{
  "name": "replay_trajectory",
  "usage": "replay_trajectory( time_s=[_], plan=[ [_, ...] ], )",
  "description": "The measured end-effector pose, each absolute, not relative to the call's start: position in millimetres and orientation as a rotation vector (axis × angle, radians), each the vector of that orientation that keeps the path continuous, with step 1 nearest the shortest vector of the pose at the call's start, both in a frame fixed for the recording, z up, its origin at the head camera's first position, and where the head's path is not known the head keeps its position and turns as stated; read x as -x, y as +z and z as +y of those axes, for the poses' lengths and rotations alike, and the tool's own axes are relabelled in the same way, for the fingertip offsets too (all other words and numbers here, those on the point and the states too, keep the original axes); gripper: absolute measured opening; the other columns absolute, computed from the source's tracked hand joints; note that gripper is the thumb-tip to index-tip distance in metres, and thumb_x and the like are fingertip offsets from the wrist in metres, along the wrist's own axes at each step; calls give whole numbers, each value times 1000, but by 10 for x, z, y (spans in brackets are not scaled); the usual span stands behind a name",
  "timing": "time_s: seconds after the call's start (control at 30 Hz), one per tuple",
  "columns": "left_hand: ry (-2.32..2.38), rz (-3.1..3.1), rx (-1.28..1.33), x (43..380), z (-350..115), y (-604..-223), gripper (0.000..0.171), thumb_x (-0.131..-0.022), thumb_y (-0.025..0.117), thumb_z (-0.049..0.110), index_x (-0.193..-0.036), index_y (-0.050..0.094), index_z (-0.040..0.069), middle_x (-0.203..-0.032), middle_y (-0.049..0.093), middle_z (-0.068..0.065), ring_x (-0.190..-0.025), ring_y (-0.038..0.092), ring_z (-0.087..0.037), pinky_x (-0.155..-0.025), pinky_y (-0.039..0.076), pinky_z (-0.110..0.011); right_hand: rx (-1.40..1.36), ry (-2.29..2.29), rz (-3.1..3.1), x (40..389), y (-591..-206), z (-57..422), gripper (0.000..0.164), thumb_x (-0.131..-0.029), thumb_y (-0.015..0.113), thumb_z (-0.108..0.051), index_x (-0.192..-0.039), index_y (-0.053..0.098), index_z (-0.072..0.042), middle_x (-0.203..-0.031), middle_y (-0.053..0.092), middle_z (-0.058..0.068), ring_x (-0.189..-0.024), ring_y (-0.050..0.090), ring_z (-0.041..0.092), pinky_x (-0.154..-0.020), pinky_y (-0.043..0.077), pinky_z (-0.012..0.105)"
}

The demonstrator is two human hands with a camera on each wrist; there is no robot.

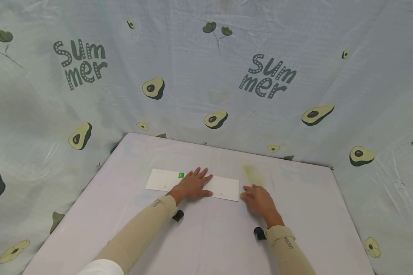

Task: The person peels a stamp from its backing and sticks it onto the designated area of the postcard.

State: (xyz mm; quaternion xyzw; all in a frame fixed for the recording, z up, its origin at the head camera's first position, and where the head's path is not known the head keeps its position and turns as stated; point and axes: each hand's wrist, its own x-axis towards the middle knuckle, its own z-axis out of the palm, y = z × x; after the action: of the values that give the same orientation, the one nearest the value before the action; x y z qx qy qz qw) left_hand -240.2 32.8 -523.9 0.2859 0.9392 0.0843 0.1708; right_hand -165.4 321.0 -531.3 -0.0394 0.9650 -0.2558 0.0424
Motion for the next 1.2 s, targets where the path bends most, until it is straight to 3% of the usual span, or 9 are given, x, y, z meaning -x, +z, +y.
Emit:
replay_trajectory(
  time_s=[0.7, 0.9, 1.2],
  plan=[
    [220, 2679, -801, 2410, 339, -5267, 79, -101, 53, 64, -167, 27, 27, -178, 12, -1, -166, 8, -28, -135, 14, -48, 113, -710, 2956, 1853, -5236, 3230, 21, -101, 65, -10, -118, 77, -2, -124, 76, 18, -117, 69, 37, -103, 54, 59],
    [236, 2684, -792, 2394, 328, -5259, 79, -101, 54, 64, -166, 28, 27, -178, 13, -1, -166, 8, -28, -135, 14, -48, 77, -690, 2941, 1899, -5208, 3209, 17, -102, 65, -12, -110, 77, -3, -104, 76, 12, -95, 63, 26, -88, 56, 49],
    [233, 2684, -797, 2376, 324, -5246, 79, -102, 52, 64, -167, 26, 27, -178, 11, -1, -166, 8, -28, -135, 13, -48, 28, -896, 2882, 1884, -5055, 3178, 17, -103, 65, -14, -109, 77, -4, -95, 76, 8, -88, 61, 22, -76, 53, 37]
  ],
)
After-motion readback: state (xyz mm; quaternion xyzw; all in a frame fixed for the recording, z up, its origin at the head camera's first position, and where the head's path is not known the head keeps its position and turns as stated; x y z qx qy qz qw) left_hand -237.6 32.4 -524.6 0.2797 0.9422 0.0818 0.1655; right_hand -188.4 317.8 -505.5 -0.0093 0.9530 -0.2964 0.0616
